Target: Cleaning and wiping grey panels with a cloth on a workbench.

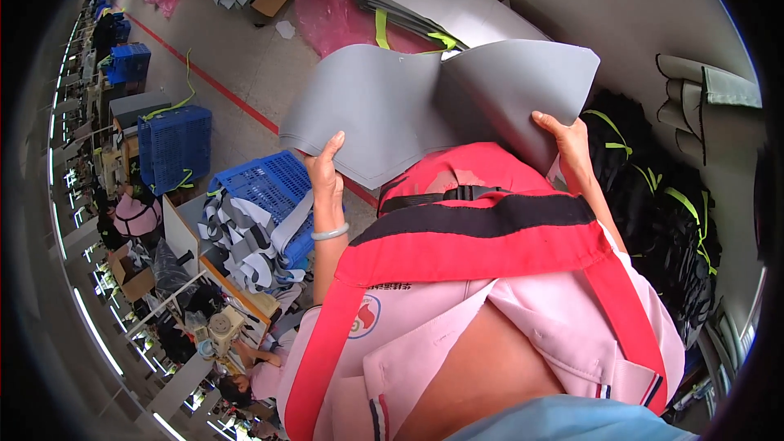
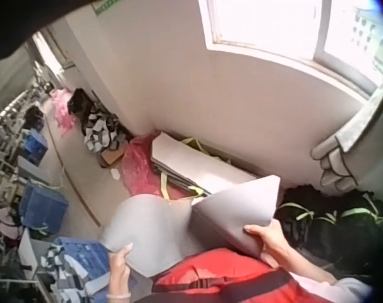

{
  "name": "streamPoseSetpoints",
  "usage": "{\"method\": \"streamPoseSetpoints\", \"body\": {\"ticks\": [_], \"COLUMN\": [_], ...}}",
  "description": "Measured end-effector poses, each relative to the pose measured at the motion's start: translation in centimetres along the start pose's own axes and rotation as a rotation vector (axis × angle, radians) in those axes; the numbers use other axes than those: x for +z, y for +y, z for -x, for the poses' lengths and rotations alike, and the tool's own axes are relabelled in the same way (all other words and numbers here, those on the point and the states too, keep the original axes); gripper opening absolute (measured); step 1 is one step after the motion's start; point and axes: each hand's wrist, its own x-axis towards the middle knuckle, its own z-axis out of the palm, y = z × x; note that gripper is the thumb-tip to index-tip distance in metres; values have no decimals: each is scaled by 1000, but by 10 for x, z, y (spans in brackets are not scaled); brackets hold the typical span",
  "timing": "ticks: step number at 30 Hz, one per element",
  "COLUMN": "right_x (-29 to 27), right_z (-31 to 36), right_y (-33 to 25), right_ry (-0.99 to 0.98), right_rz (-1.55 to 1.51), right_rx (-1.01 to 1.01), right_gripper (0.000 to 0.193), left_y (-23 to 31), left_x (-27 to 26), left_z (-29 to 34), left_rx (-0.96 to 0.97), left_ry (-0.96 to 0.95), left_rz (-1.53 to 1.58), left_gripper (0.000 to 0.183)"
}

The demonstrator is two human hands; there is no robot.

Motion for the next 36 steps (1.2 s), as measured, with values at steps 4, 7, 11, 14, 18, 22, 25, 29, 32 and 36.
{"method": "streamPoseSetpoints", "body": {"ticks": [4, 7, 11, 14, 18, 22, 25, 29, 32, 36], "right_x": [-10, -21, -19, -4, 37, 62, 72, 75, 53, 17], "right_z": [-50, -85, -111, -135, -190, -262, -305, -340, -374, -480], "right_y": [-23, -25, -13, -3, -6, 1, 19, 51, 102, 237], "right_ry": [141, 242, 380, 474, 557, 588, 553, 596, 589, 433], "right_rz": [-142, -201, -250, -254, -327, -323, -359, -374, -436, -669], "right_rx": [3, 4, 2, 57, 116, 166, 202, 107, 159, 371], "right_gripper": [35, 45, 47, 46, 47, 43, 46, 63, 68, 43], "left_y": [28, 40, 39, 31, 19, -4, -19, -20, -22, -102], "left_x": [27, 43, 69, 95, 143, 194, 217, 228, 234, 217], "left_z": [-60, -108, -189, -259, -374, -466, -521, -595, -668, -797], "left_rx": [21, -35, -119, -203, -297, -421, -441, -414, -377, -423], "left_ry": [-67, -124, -206, -256, -376, -459, -474, -469, -489, -419], "left_rz": [-21, -23, -36, -103, -199, -364, -407, -487, -540, -615], "left_gripper": [49, 50, 52, 54, 56, 57, 55, 61, 65, 70]}}
